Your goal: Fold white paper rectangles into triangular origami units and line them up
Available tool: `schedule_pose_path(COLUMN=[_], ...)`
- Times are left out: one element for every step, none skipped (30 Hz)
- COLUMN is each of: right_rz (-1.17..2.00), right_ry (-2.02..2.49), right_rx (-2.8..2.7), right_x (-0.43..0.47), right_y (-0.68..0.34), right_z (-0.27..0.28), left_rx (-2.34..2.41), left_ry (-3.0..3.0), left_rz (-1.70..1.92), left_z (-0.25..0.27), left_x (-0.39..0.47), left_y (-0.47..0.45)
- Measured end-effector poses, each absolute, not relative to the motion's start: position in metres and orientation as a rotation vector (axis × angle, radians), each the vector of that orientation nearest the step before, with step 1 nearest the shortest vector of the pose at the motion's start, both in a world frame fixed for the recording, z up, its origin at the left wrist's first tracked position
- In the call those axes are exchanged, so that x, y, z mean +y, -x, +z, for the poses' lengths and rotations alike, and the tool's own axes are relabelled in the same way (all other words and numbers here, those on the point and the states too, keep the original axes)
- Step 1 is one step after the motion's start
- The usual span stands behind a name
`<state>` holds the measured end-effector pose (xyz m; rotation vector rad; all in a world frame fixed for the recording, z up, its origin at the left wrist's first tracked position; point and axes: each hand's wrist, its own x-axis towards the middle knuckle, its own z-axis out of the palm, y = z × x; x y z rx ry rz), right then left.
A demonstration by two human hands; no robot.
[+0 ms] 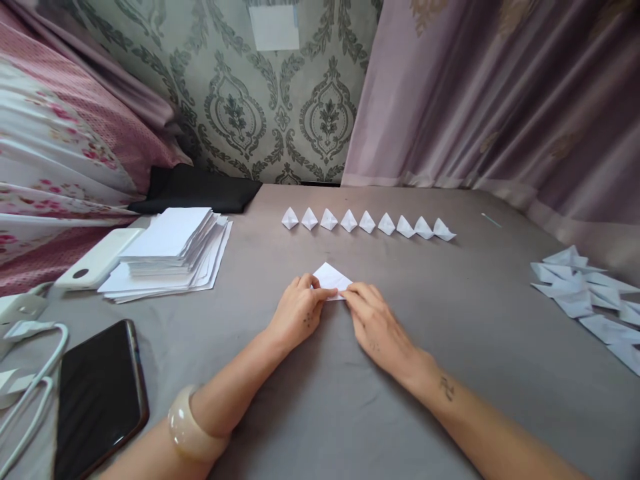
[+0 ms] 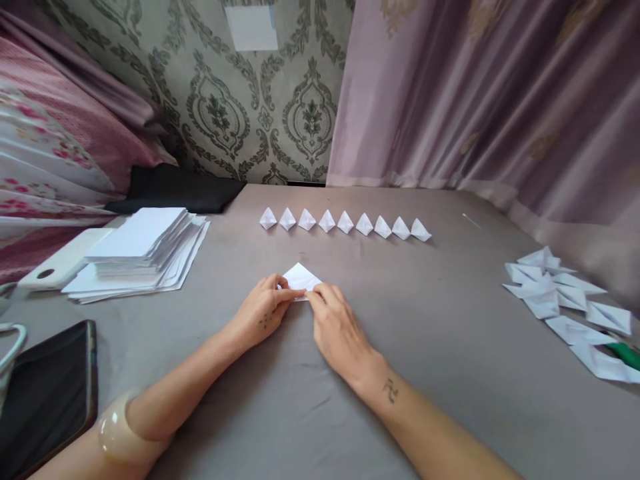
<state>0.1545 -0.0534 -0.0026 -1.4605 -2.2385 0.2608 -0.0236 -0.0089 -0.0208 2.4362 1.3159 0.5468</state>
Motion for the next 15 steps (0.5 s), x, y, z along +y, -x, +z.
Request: schedule_pose_path(right_rz=[0.244,0.219,0.195,0.172,0.148,0.125,0.103,0.082,0.062,0.047,0.039,0.035,0.036,0.039,0.043], right_ry=[1.469,1.493,1.522,1.547,1.569,1.583,1.591,1.597,1.603,1.609,1.613,1.618,1.621,1.619,1.614], right_rx=[-2.274,-2.301,-2.326,-2.349,-2.372,-2.396,-2.416,-2.434,-2.445,-2.451,-2.453,-2.45,-2.445,-2.439,-2.434], right_x=[-0.058,-0.061,-0.064,-0.066,-0.067,-0.068,-0.068,-0.069,-0.069,-0.069,-0.069,-0.069,-0.069,-0.069,-0.069], right_y=[-0.149,-0.144,-0.14,-0.138,-0.136,-0.135,-0.135,-0.135,-0.135,-0.135,-0.135,-0.134,-0.134,-0.134,-0.133], right_z=[-0.001,0.0,0.002,0.002,0.003,0.004,0.004,0.005,0.005,0.006,0.006,0.007,0.007,0.008,0.008], left_rx=[1.311,1.306,1.303,1.301,1.297,1.294,1.291,1.287,1.281,1.274,1.269,1.277,1.307,1.362,1.436], left_ry=[-2.432,-2.422,-2.408,-2.393,-2.378,-2.364,-2.35,-2.337,-2.323,-2.303,-2.272,-2.23,-2.183,-2.143,-2.12], left_rz=[0.554,0.564,0.576,0.588,0.599,0.609,0.615,0.622,0.625,0.627,0.633,0.65,0.68,0.725,0.774], left_z=[-0.021,-0.022,-0.023,-0.024,-0.025,-0.026,-0.027,-0.027,-0.027,-0.026,-0.025,-0.024,-0.023,-0.022,-0.022], left_x=[-0.008,-0.008,-0.007,-0.006,-0.005,-0.004,-0.004,-0.003,-0.004,-0.004,-0.004,-0.004,-0.004,-0.003,-0.002], left_y=[0.024,0.024,0.024,0.024,0.024,0.024,0.024,0.024,0.024,0.024,0.025,0.026,0.027,0.028,0.029])
